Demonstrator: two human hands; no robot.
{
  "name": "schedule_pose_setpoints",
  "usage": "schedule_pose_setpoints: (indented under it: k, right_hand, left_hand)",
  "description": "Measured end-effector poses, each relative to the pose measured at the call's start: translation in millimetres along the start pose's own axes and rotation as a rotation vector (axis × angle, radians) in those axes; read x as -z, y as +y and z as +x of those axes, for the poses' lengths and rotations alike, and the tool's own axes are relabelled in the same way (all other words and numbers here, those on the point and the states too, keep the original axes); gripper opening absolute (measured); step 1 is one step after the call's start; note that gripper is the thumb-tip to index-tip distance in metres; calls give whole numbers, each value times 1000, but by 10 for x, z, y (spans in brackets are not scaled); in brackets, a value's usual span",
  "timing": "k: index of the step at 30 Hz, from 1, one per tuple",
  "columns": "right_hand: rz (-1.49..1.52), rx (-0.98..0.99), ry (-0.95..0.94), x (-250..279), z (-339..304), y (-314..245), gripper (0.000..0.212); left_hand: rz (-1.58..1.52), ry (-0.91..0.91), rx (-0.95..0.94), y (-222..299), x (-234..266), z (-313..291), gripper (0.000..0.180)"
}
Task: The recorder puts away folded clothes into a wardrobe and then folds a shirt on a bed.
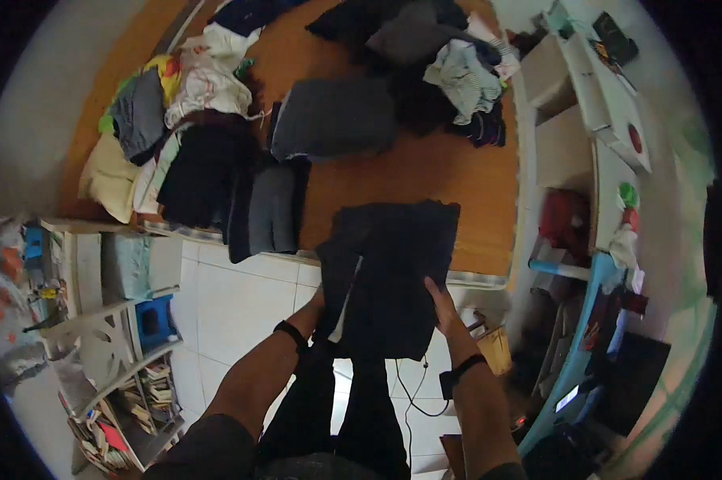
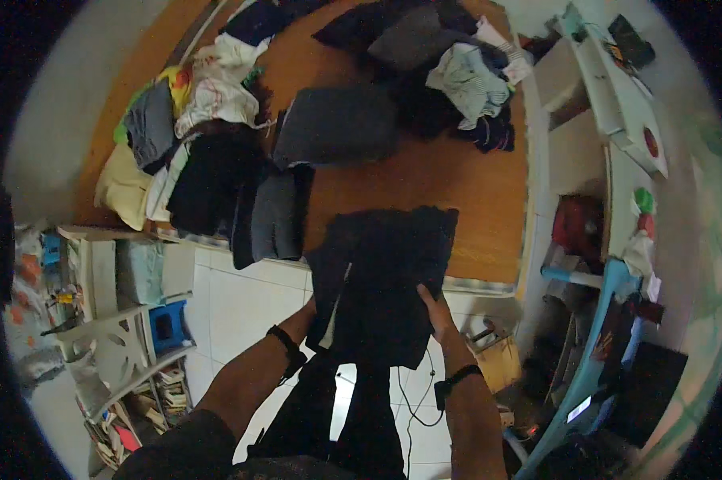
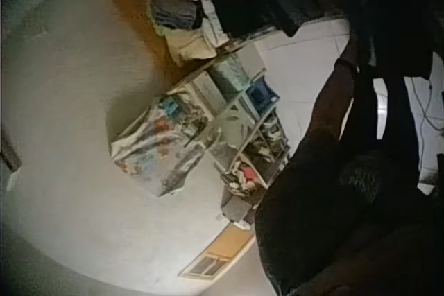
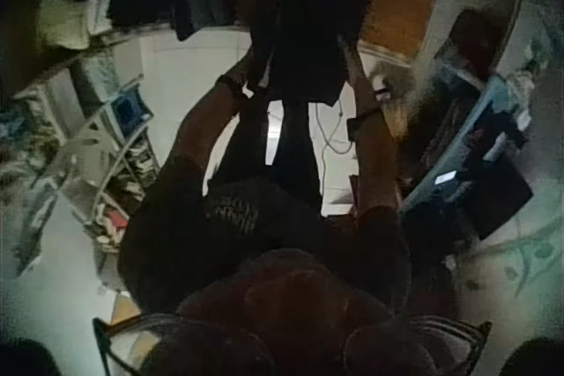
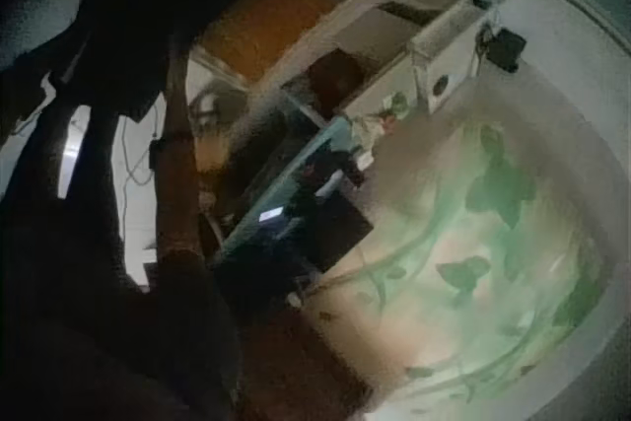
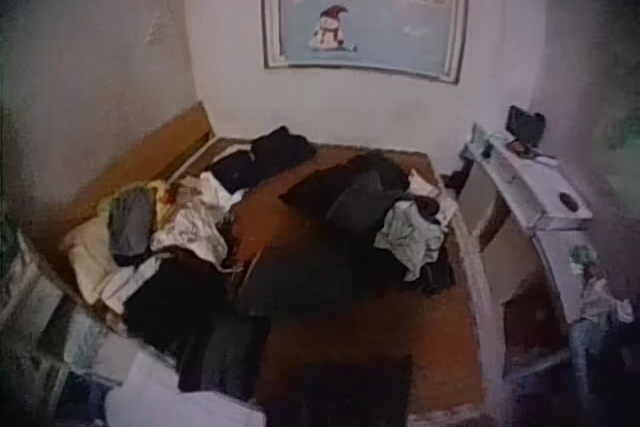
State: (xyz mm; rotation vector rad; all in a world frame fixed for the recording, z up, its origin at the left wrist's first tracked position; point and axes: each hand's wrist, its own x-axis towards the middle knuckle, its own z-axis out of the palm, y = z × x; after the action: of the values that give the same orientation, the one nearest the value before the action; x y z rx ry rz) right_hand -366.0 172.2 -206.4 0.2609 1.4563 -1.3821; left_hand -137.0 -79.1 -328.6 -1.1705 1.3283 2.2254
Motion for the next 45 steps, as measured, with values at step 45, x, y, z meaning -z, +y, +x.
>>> schedule_pose_setpoints:
  k: [45]
  right_hand:
    - [886,806,1376,2643,-14630,9074,104]
  left_hand:
    - [1055,-1823,-185,-6614,-10080,-10513,63]
